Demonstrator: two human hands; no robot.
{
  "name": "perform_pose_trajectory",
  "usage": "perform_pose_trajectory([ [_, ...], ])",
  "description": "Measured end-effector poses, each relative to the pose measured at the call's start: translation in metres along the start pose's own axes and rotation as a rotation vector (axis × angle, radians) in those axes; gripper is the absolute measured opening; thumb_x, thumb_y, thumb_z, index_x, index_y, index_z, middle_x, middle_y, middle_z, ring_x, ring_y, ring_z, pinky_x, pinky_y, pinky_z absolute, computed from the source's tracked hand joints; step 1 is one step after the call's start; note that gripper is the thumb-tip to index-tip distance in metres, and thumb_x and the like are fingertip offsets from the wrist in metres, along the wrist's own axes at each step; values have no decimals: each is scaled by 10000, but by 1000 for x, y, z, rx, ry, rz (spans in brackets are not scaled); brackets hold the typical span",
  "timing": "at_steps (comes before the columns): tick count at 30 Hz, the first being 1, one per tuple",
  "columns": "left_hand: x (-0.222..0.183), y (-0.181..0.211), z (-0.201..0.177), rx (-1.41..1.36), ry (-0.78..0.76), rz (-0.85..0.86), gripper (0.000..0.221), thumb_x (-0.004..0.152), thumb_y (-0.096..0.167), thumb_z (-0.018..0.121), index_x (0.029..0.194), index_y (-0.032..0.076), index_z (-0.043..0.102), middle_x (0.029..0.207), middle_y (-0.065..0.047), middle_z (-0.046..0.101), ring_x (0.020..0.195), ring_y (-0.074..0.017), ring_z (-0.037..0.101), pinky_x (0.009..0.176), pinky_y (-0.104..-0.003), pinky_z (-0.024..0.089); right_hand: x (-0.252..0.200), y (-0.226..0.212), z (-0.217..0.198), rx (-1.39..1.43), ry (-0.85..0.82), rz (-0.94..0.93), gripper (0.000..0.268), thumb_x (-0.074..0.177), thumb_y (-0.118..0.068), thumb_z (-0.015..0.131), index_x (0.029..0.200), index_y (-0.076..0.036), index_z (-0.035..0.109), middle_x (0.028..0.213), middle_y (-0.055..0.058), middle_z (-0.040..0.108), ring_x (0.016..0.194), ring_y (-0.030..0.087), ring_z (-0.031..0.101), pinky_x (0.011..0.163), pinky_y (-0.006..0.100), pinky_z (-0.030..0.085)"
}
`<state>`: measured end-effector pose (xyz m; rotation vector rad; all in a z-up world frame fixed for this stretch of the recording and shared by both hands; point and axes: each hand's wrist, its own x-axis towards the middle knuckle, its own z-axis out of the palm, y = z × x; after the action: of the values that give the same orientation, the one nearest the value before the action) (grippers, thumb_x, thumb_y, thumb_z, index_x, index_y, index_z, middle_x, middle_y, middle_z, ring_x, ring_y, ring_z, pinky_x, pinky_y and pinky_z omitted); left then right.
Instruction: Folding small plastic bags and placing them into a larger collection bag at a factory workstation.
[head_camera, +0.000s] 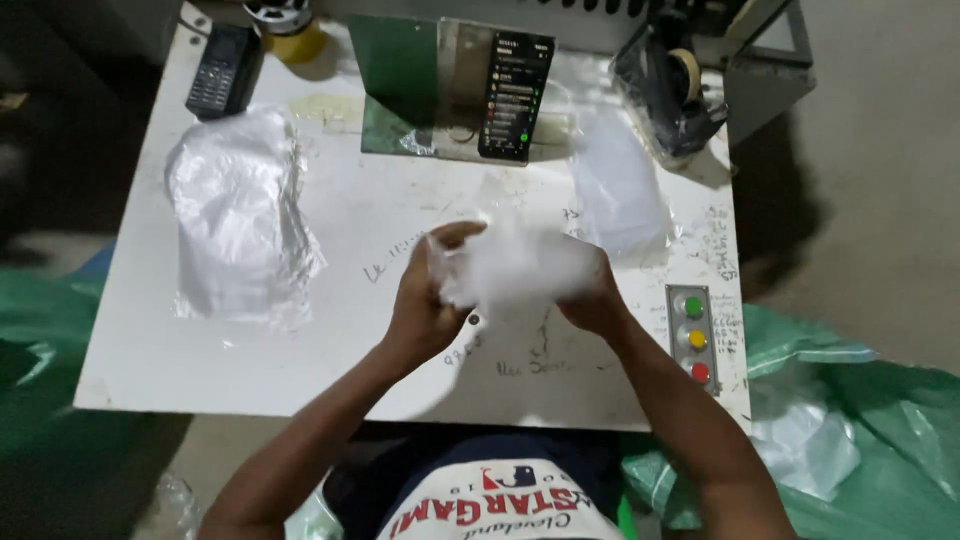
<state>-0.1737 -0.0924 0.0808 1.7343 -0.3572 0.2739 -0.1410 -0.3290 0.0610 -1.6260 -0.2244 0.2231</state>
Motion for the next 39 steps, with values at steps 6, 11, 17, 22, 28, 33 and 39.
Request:
perform_pose_trajectory([
  [6, -34, -56, -7, 349, -244, 415, 51, 872, 150, 766, 915, 123, 756, 1255, -90, 715, 1243, -329, 617, 1153, -520, 363, -29, 13, 15, -52, -301, -390, 228, 834, -117, 851, 1017, 9, 800, 968, 175, 733, 932, 293, 676, 930, 459, 509],
  [11, -64, -100, -14, -30, -245, 184, 269, 801, 25, 799, 1036, 57, 673, 1150, -168, 751, 1261, -467, 601, 1039, -617, 482, -58, 91, -2, -56, -201, -91, 503, 835, -233, 851, 1260, 8, 735, 1188, 203, 760, 1153, 317, 684, 1086, 477, 461],
  [17, -6, -2, -22, 39, -352, -727, 550, 939, 515, 667, 1203, 34, 628, 1001, -226, 715, 949, -406, 707, 869, -560, 516, -41, 34, 16, -764, 0, -642, 1152, 721, -686, 810, 1545, 7, 402, 1558, 255, 448, 1452, 444, 413, 1207, 543, 328],
  [22, -2, -48, -24, -200, -203, -907, 807, 877, 352, 791, 1567, 143, 429, 1339, -216, 581, 1118, -294, 651, 728, -333, 527, -18, 70, 30, -854, -220, -707, 558, 993, -514, 596, 1366, -102, 643, 1270, 114, 681, 1201, 334, 651, 1011, 455, 515],
  [28, -43, -20, -11, -551, 311, -902, 999, 784, 102, 847, 1579, -56, 264, 1327, -211, 568, 1144, -325, 625, 953, -390, 553, -36, 15, 62, 11, 92, 191, 307, 905, -146, 793, 1203, -75, 775, 1064, 140, 804, 999, 170, 689, 883, 395, 578],
  [33, -63, -24, 26, -805, 307, -823, 362, 861, 75, 812, 1145, -35, 616, 840, -158, 714, 581, -220, 699, 490, -291, 543, -67, 0, 82, 21, 193, 185, 588, 730, -128, 919, 1277, -99, 706, 1165, 137, 748, 1067, 212, 677, 940, 415, 534],
  [39, -70, -62, 17, -581, 229, -682, 366, 784, 54, 874, 1098, -30, 706, 851, -115, 722, 746, -171, 654, 661, -296, 545, -79, 70, 62, 39, 272, 315, 426, 824, -103, 799, 1247, -69, 756, 1080, 189, 747, 935, 264, 677, 793, 482, 605],
])
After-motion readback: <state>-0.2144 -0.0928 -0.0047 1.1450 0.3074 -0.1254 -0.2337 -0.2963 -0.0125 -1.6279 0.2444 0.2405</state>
